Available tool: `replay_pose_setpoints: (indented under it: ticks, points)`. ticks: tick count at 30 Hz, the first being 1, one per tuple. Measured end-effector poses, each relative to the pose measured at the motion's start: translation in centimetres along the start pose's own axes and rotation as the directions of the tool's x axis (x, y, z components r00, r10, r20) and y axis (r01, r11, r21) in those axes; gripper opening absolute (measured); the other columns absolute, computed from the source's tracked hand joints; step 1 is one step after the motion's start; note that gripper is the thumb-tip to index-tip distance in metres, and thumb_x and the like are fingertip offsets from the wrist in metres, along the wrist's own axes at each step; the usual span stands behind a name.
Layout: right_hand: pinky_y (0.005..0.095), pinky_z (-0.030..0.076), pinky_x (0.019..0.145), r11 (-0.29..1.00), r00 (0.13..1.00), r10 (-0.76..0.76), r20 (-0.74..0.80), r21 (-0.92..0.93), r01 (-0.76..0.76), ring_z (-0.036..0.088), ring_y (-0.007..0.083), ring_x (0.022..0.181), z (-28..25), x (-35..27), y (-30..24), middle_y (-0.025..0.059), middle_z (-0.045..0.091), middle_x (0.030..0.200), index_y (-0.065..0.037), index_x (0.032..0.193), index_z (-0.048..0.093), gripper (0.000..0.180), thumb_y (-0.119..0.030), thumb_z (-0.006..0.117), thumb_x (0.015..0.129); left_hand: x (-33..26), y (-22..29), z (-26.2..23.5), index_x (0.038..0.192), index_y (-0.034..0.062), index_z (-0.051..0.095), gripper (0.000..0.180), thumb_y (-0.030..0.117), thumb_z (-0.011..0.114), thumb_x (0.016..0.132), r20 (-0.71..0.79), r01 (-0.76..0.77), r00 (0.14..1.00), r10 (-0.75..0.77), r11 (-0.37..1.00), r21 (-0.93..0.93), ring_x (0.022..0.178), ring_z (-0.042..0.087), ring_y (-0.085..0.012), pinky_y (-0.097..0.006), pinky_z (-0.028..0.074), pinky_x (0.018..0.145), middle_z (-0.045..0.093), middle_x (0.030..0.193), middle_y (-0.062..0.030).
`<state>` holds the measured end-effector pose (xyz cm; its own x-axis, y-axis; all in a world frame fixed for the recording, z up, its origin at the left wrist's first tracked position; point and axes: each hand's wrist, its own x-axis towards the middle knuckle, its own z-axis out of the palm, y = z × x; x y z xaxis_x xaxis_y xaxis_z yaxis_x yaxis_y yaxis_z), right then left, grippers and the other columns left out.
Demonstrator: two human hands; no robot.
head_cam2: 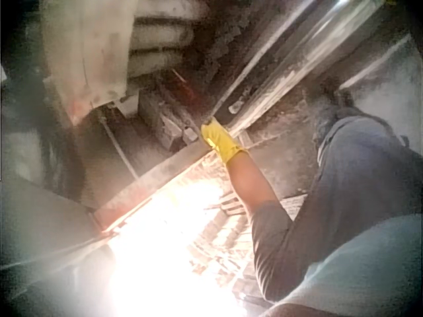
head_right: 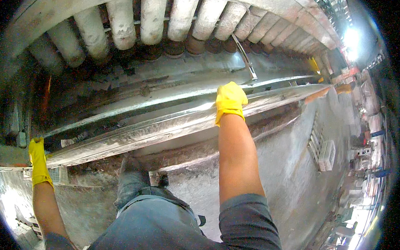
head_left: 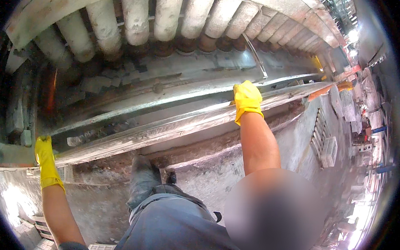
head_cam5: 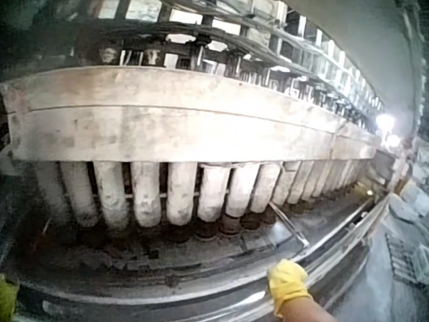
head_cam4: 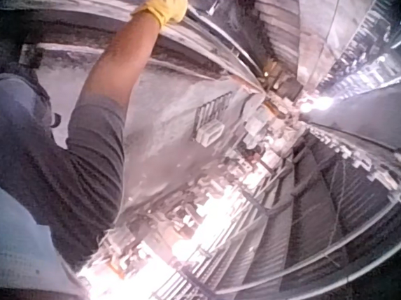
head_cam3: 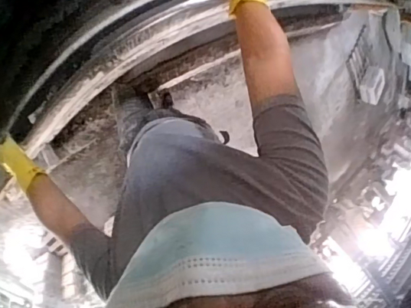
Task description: The person repeatedly lifts and lowers a metal frame over a conveyor of small square tiles, then transfers the tiles into a white plastic basket. The person also moves the basket and places tiles into a blue bin.
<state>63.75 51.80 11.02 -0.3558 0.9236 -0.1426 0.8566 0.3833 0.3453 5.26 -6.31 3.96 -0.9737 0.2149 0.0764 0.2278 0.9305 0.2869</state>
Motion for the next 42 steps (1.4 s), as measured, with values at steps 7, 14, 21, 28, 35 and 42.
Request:
replay_pose_setpoints:
  ticks: [7, 14, 21, 28, 35, 42]
  points:
    - [0.0540, 0.063, 0.081, 1.000, 1.000, 0.012, -0.005, 0.016, -0.012, 0.075, 0.0325, 0.115, 0.6, 0.7, 0.4, 0.0103, 0.079, 0.119, -0.021, 0.115, 0.084, 0.025, -0.028, 0.073, 0.094, 0.4, -0.3, 0.5, 0.111, 0.0019, 0.074, 0.040, 0.040, 0.073, 0.096, -0.025, -0.018, 1.000, 0.019, 0.999, 0.035, 0.098, 0.075, -0.0381, -0.046, 0.056, 0.084, 0.078, 0.105, -0.0202]
    - [0.0540, 0.063, 0.082, 0.999, 0.999, 0.012, 0.031, 0.036, -0.013, 0.075, 0.0343, 0.115, -1.0, -0.1, 0.1, 0.0127, 0.078, 0.119, -0.019, 0.115, 0.083, 0.029, -0.028, 0.084, 0.087, -0.2, 0.3, 0.1, 0.111, 0.0023, 0.074, 0.042, 0.041, 0.073, 0.096, -0.004, 0.003, 1.000, -0.002, 0.998, 0.056, 0.097, 0.075, -0.0397, -0.048, 0.056, 0.085, 0.078, 0.107, -0.0204]
    - [0.0511, 0.063, 0.086, 1.000, 1.000, -0.017, 0.006, 0.026, 0.017, 0.073, 0.0362, 0.116, -1.0, -0.4, 0.3, 0.0157, 0.076, 0.121, -0.019, 0.117, 0.082, 0.039, -0.030, 0.090, 0.081, -0.1, 0.5, -0.2, 0.114, 0.0022, 0.075, 0.044, 0.042, 0.073, 0.096, -0.024, 0.004, 1.000, -0.002, 0.996, 0.089, 0.103, 0.074, -0.0422, -0.049, 0.056, 0.088, 0.078, 0.109, -0.0220]
    - [0.0506, 0.059, 0.094, 0.994, 0.998, 0.045, 0.044, 0.101, -0.049, 0.070, 0.0387, 0.118, -0.6, 0.1, 0.4, 0.0184, 0.071, 0.123, -0.012, 0.116, 0.078, 0.032, -0.022, 0.084, 0.087, 0.6, -0.1, 0.4, 0.114, 0.0021, 0.075, 0.046, 0.043, 0.073, 0.094, -0.022, -0.017, 1.000, 0.018, 0.997, 0.069, 0.103, 0.073, -0.0427, -0.049, 0.055, 0.087, 0.077, 0.109, -0.0224]
    - [0.0512, 0.056, 0.095, 0.983, 0.996, 0.084, -0.038, 0.165, -0.076, 0.070, 0.0396, 0.112, -0.4, -0.2, 0.2, 0.0199, 0.071, 0.119, -0.009, 0.112, 0.077, 0.035, -0.036, 0.057, 0.102, 0.8, -0.6, 0.6, 0.115, 0.0036, 0.075, 0.048, 0.046, 0.071, 0.094, 0.007, 0.029, 1.000, -0.030, 0.996, 0.089, 0.103, 0.073, -0.0435, -0.050, 0.055, 0.086, 0.077, 0.109, -0.0221]
    - [0.0508, 0.061, 0.092, 0.995, 0.998, 0.051, -0.026, 0.086, -0.049, 0.071, 0.0354, 0.121, -0.6, -0.4, 0.2, 0.0163, 0.072, 0.128, -0.019, 0.121, 0.080, 0.027, -0.025, 0.073, 0.095, -0.5, 2.2, -0.9, 0.116, 0.0049, 0.075, 0.046, 0.046, 0.071, 0.095, 0.026, 0.083, 0.996, -0.087, 0.989, 0.119, 0.106, 0.073, -0.0438, -0.052, 0.055, 0.087, 0.076, 0.115, -0.0221]
